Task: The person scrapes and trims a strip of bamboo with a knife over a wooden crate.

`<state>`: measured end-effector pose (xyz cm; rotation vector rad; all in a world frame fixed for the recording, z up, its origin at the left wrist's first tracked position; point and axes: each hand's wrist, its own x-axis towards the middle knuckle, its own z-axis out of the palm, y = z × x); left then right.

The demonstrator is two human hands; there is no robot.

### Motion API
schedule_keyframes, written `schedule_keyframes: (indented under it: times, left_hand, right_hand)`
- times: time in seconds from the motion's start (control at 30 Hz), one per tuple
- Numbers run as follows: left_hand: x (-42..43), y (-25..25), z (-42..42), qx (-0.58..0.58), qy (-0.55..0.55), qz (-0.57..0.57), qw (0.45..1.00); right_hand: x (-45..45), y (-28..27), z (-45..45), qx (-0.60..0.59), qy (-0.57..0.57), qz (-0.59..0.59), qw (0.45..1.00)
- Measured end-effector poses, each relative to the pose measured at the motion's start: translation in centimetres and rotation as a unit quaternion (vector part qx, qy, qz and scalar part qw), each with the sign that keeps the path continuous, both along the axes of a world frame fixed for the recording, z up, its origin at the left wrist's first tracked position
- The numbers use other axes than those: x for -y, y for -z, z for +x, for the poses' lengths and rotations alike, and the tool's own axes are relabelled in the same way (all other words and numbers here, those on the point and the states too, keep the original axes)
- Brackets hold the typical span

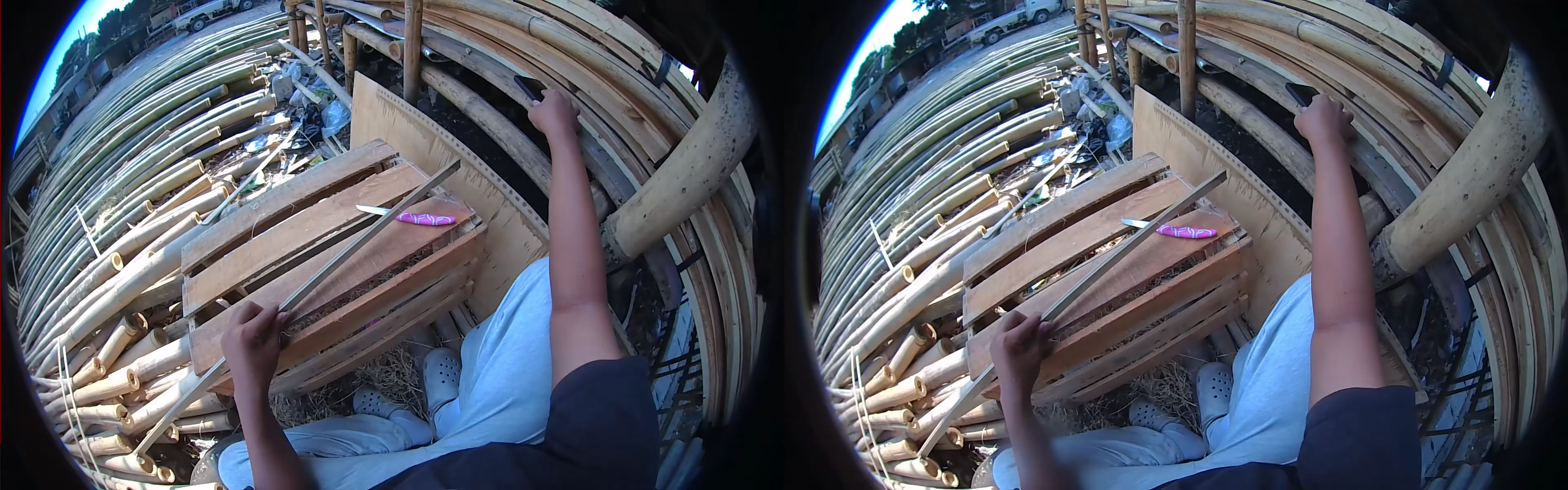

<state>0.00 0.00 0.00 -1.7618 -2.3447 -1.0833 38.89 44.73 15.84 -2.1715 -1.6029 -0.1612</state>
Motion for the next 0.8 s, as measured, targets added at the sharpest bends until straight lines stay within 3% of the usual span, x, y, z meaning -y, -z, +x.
schedule_keyframes:
  times: [0.1,0.17,0.23,0.27,0.3,0.4,0.53,0.6,0.73,0.8]
  left_hand:
    - [0.1,-0.3,0.8,0.012,-0.014,-0.007,1.000]
    - [0.1,-0.5,0.7,0.018,-0.023,-0.016,0.999]
    - [0.1,-0.4,0.7,0.015,-0.027,-0.007,0.999]
    - [-0.1,-0.3,0.8,0.014,-0.029,0.007,0.999]
    - [-0.1,-0.4,0.8,0.017,-0.029,0.007,0.999]
    - [-0.2,-0.4,0.7,0.020,-0.026,0.007,0.999]
    - [-0.3,-0.7,0.4,0.029,-0.015,-0.031,0.999]
    - [-0.4,-0.3,0.4,0.029,-0.020,-0.016,0.999]
    - [-0.5,-0.5,0.7,0.038,-0.025,-0.005,0.999]
    - [-0.7,-0.3,0.7,0.038,-0.026,-0.007,0.999]
  right_hand:
    - [0.1,0.4,0.6,0.010,-0.034,0.042,0.998]
    - [1.1,1.2,-1.4,0.146,0.019,0.128,0.981]
    - [4.8,2.2,-4.6,0.115,-0.112,0.181,0.970]
    - [5.6,3.7,-5.0,0.089,-0.251,0.182,0.947]
    - [8.3,4.0,-6.1,0.043,-0.336,0.111,0.934]
    - [16.2,4.4,-10.2,0.001,-0.381,-0.181,0.906]
    - [19.4,7.8,-11.2,0.100,-0.382,-0.257,0.882]
    - [18.6,10.9,-10.9,0.122,-0.479,-0.048,0.868]
    - [17.9,12.3,-10.5,0.145,-0.510,-0.051,0.846]
    - [18.6,11.6,-10.3,0.280,-0.510,-0.031,0.812]
